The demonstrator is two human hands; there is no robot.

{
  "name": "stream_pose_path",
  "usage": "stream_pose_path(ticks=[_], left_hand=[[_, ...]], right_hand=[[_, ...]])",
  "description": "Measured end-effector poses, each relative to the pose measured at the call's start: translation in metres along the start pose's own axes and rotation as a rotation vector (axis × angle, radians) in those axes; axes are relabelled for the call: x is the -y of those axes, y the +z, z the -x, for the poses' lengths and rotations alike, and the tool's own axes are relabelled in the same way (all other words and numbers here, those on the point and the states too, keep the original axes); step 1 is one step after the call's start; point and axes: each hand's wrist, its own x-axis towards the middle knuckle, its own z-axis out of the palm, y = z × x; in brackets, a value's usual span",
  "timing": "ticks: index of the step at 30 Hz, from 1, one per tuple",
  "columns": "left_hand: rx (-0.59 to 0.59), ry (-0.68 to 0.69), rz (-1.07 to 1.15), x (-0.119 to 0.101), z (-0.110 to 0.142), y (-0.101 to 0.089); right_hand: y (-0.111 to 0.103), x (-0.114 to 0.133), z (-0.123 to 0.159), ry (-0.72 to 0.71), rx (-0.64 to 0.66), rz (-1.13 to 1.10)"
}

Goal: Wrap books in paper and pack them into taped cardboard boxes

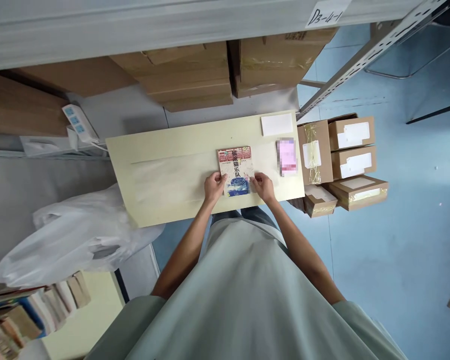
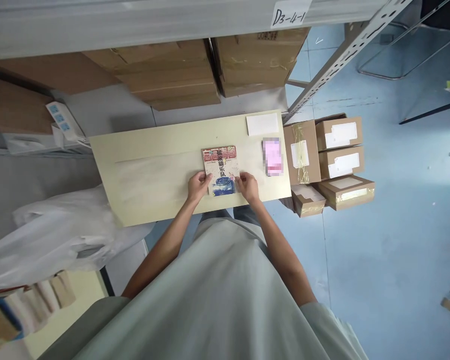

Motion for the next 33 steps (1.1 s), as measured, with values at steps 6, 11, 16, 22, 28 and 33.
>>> stream_pose_path(ticks=[6,11,16,22,28,33], left_hand=[[-0.039,-0.044,0.104,0.020,0.003,-0.010],[-0.091,-0.085,0.250,0.027,0.007,-0.036],[-0.082,-0.051,0.292,0.017,0.009,-0.034],[-0.109,-0.077,0.139,0.007,0.003,-0.009],[-0.108,-0.072,-0.034,0.011,0.002,-0.015],[-0.112,-0.046,0.049,0.017,0.001,-0.019]], right_hand=[[0.020,0.003,-0.001,-0.106,0.024,0.252],[0.042,0.016,-0.006,-0.169,0.119,0.273],[0.024,0.016,-0.005,-0.232,0.068,0.205],[0.008,0.010,-0.013,-0.218,0.057,0.261],[0.001,0.010,-0.005,-0.195,0.081,0.298],[-0.041,-0.004,0.016,-0.054,-0.079,0.287]])
